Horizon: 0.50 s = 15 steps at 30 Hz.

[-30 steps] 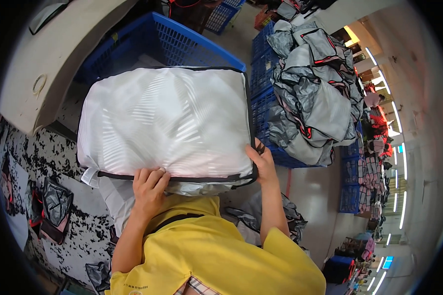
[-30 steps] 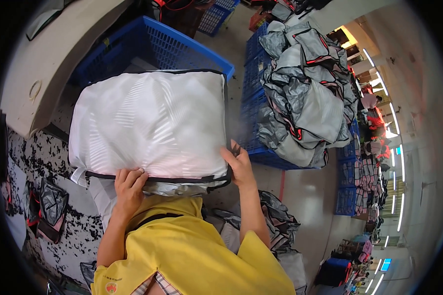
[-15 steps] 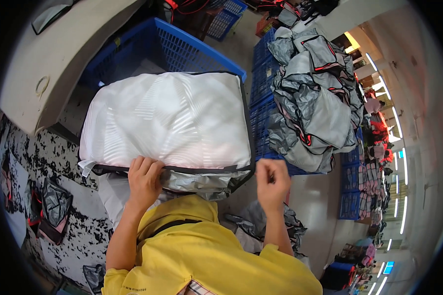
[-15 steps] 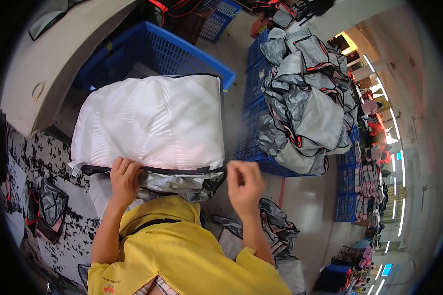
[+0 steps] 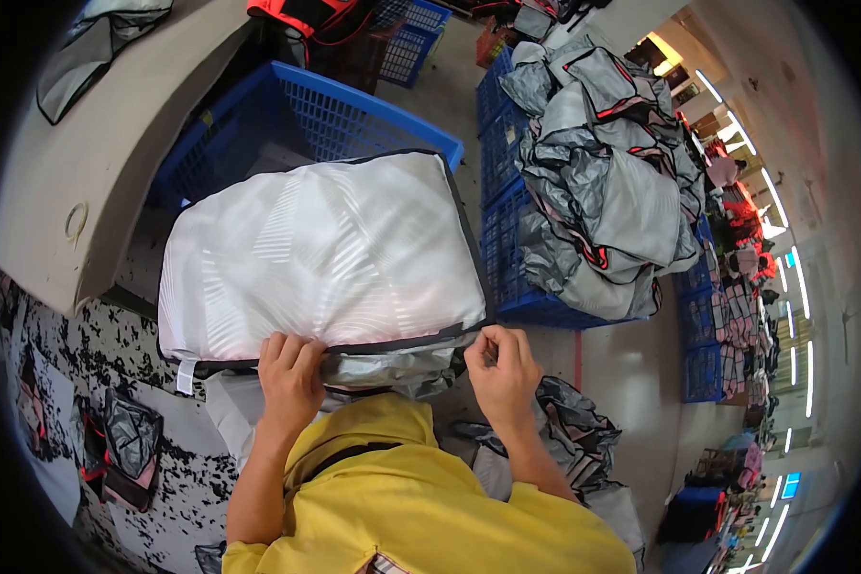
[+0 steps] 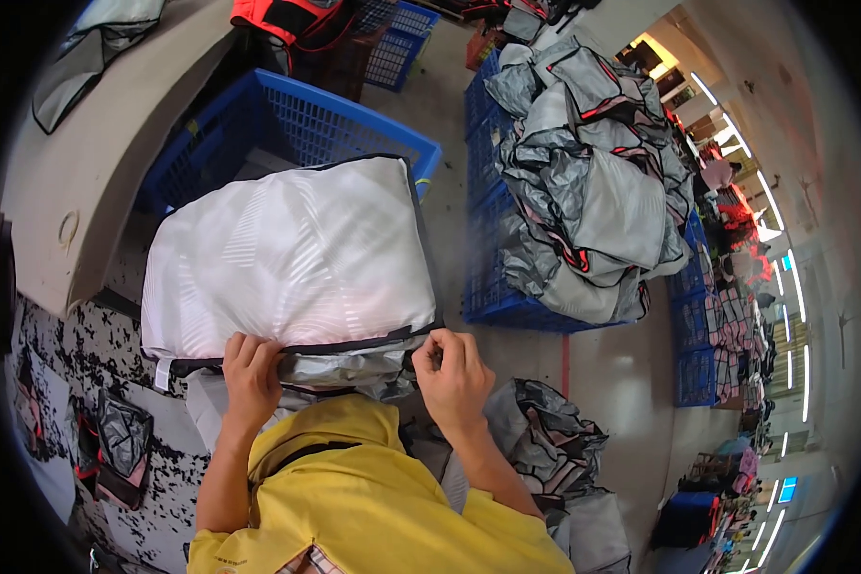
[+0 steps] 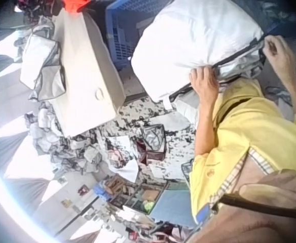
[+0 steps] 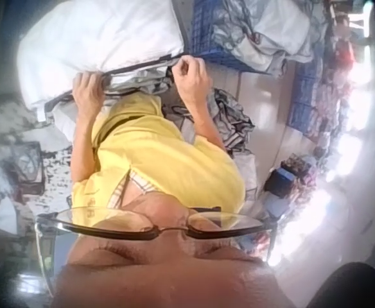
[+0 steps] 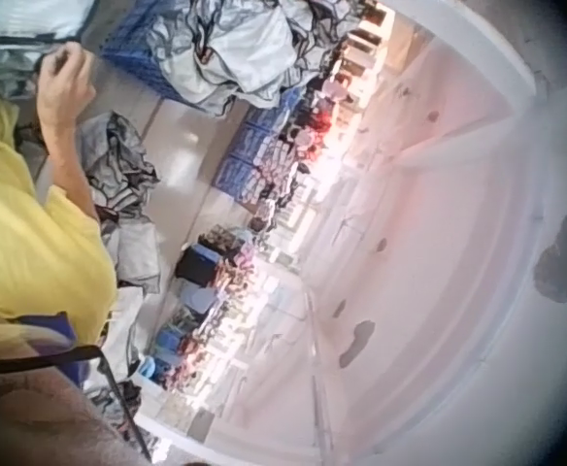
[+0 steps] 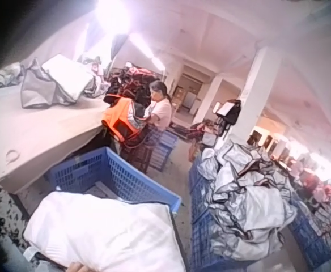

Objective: Inspecting, folding, and packing insulated bags into a crate.

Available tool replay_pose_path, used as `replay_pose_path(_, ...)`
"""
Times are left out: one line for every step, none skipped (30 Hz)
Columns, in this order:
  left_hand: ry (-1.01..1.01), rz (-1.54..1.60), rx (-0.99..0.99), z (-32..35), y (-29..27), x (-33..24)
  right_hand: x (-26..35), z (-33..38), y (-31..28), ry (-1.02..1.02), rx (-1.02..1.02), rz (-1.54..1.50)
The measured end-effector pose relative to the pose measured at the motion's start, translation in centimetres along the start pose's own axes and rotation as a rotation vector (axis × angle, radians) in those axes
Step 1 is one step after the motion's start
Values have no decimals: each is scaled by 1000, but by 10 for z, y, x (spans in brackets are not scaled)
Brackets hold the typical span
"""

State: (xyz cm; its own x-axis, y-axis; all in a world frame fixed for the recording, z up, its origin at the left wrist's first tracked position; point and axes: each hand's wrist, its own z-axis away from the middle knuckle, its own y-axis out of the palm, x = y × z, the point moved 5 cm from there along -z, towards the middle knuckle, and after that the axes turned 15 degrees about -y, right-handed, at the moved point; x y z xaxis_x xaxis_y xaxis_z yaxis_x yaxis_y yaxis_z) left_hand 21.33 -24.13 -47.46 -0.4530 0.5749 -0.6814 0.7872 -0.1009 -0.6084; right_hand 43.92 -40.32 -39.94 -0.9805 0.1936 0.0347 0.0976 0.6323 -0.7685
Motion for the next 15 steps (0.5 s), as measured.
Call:
replay_pose_path(8, 0, 6, -1, 1, -2, -6, 2, 2, 9, -17, -52)
replay_pose_path(-2, -7, 6, -1, 2, -4, -11, 3, 2, 17, -34, -103)
replay_pose_path(-12, -14, 6, -2, 3, -4, -17, 6, -3, 25, -37, -99)
replay_pose_path(-7, -17, 9, -2, 4, -3, -27, 10, -10, 64, -45, -78)
replay_pose_path(-20, -21, -2, 0, 5, 0, -35, 14, -17, 103, -50, -55)
replay_pose_path(-33, -25, -13, 0, 5, 3, -42, 16, -23, 178, -67, -105)
replay_pose_path(-27, -24, -7, -1, 5, 4, -50, 22, -27, 231, -13, -73)
replay_pose_path(-33, -17, -10, -2, 5, 4, -55, 30, -25, 382, 28, -164)
replay_pose_path(-39, -12, -13, -3, 4, 5, -57, 38, -22, 532, 69, -256)
replay_pose_path(-34, -13, -10, -3, 4, 4, -54, 40, -21, 537, 66, -257)
replay_pose_path(-39, -19, 0, -4, 4, 5, -44, 36, -20, 386, 65, -244)
replay_pose_path(-44, -26, 10, -4, 3, 4, -34, 33, -19, 236, 64, -232)
replay_pose_path(-40, -28, 13, -4, 4, 3, -30, 33, -20, 241, 61, -232)
replay_pose_path(-49, -19, 20, -5, 4, 2, -24, 31, -20, 208, 107, -287)
replay_pose_path(-59, -12, 27, -5, 5, 1, -20, 30, -17, 175, 152, -342)
